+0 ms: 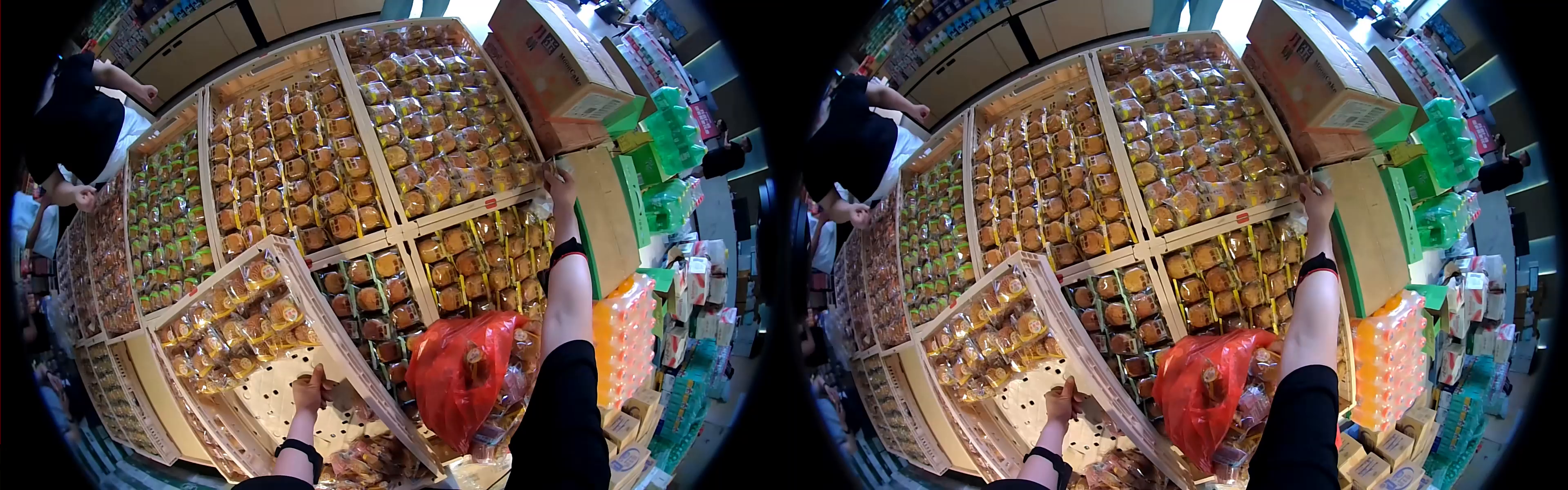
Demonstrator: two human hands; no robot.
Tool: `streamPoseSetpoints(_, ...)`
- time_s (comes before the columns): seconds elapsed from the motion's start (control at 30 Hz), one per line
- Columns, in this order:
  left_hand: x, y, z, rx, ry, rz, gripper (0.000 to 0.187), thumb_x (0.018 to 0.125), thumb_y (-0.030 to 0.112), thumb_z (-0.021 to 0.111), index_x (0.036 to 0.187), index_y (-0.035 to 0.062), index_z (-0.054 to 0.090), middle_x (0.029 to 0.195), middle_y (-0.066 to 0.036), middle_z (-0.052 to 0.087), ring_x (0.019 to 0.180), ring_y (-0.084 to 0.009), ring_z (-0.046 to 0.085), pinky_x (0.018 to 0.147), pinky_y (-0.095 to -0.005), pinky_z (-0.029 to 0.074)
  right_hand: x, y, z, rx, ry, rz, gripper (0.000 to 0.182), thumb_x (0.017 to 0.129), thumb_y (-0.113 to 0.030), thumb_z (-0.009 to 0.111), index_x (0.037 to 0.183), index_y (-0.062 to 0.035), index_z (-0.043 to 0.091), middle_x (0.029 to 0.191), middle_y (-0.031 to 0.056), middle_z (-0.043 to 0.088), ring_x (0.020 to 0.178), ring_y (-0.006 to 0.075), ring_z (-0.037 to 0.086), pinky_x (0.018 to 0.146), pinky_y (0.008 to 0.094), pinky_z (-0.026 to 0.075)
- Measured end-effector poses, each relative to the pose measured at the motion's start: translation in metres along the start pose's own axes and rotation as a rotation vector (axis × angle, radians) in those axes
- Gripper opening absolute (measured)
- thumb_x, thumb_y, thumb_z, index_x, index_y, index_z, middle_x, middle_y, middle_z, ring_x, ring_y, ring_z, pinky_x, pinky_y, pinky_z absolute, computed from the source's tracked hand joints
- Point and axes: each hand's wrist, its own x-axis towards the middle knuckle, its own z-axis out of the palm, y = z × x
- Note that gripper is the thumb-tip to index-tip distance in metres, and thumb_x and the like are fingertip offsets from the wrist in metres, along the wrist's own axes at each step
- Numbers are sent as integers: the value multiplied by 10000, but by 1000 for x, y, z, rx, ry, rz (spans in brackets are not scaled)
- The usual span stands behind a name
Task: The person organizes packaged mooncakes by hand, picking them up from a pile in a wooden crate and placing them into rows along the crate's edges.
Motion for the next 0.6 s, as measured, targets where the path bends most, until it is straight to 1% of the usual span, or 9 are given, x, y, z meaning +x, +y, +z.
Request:
streamPoseSetpoints(0.1, -1, 1, 0, 16, 23, -21, 512, 862, 457, 625, 556, 53, 553, 485, -69, 556, 331, -147, 504, 273, -254, 327, -2, 7, 4, 86, 6, 119, 363, 795, -110, 714, 1112, 28, 605, 793, 42, 630, 605, 96, 571, 511, 232, 451)
streamPoseSetpoints(0.17, 1, -1, -1, 22, 22, -18, 513, 862, 457, 626, 558, 51, 552, 488, -71, 558, 330, -147, 503, 272, -254, 328, 2, 11, -3, 158, -91, 181, 309, 813, -85, 696, 1098, -13, 600, 817, 14, 623, 672, 113, 583, 602, 245, 493)
streamPoseSetpoints(0.2, 1, -3, -1, 17, 16, -13, 513, 862, 456, 626, 559, 49, 550, 492, -73, 560, 329, -148, 503, 271, -254, 329, 2, 10, -5, 176, -126, 199, 223, 821, -92, 692, 1026, -37, 625, 823, 6, 611, 700, 114, 586, 617, 248, 496)
streamPoseSetpoints(0.23, 1, -4, -1, 17, 17, -17, 513, 862, 456, 626, 559, 49, 550, 492, -73, 560, 329, -148, 503, 271, -254, 329, 1, 9, -5, 174, -127, 203, 223, 821, -92, 692, 1026, -37, 625, 823, 6, 611, 700, 114, 586, 617, 248, 496)
streamPoseSetpoints(0.33, 2, -3, 0, -18, 15, 2, 515, 861, 456, 627, 561, 43, 551, 499, -76, 562, 328, -148, 500, 269, -254, 330, -1, 7, 2, 252, -128, 227, 312, 822, -68, 671, 1105, 22, 575, 844, 43, 614, 710, 103, 584, 597, 229, 496)
streamPoseSetpoints(0.4, 1, -3, 0, -8, 5, 12, 515, 860, 451, 630, 560, 39, 553, 502, -76, 561, 329, -147, 499, 267, -253, 331, -1, 11, 7, 336, -11, 278, 425, 810, 7, 644, 1196, 29, 466, 986, 102, 576, 806, 170, 605, 683, 278, 547)
streamPoseSetpoints(0.43, 2, -3, 0, -7, 7, 12, 515, 860, 451, 630, 560, 39, 553, 502, -76, 561, 329, -147, 499, 267, -253, 331, 0, 14, 9, 337, -12, 280, 425, 810, 7, 644, 1196, 29, 466, 986, 102, 576, 806, 170, 605, 683, 278, 547)
streamPoseSetpoints(0.5, 3, -6, -1, -5, 12, 23, 522, 859, 457, 629, 557, 37, 555, 498, -73, 556, 328, -146, 494, 269, -257, 331, 1, 19, 14, 275, -4, 244, 558, 787, 68, 624, 1270, 34, 346, 1096, 154, 517, 863, 240, 611, 736, 327, 571)
streamPoseSetpoints(0.6, 5, -9, -1, 45, 43, -6, 533, 858, 467, 626, 553, 36, 553, 493, -72, 552, 326, -145, 487, 274, -261, 331, -1, 25, 22, 332, 33, 174, 469, 785, 118, 587, 1204, 17, 400, 1082, 143, 535, 872, 253, 624, 733, 336, 570)
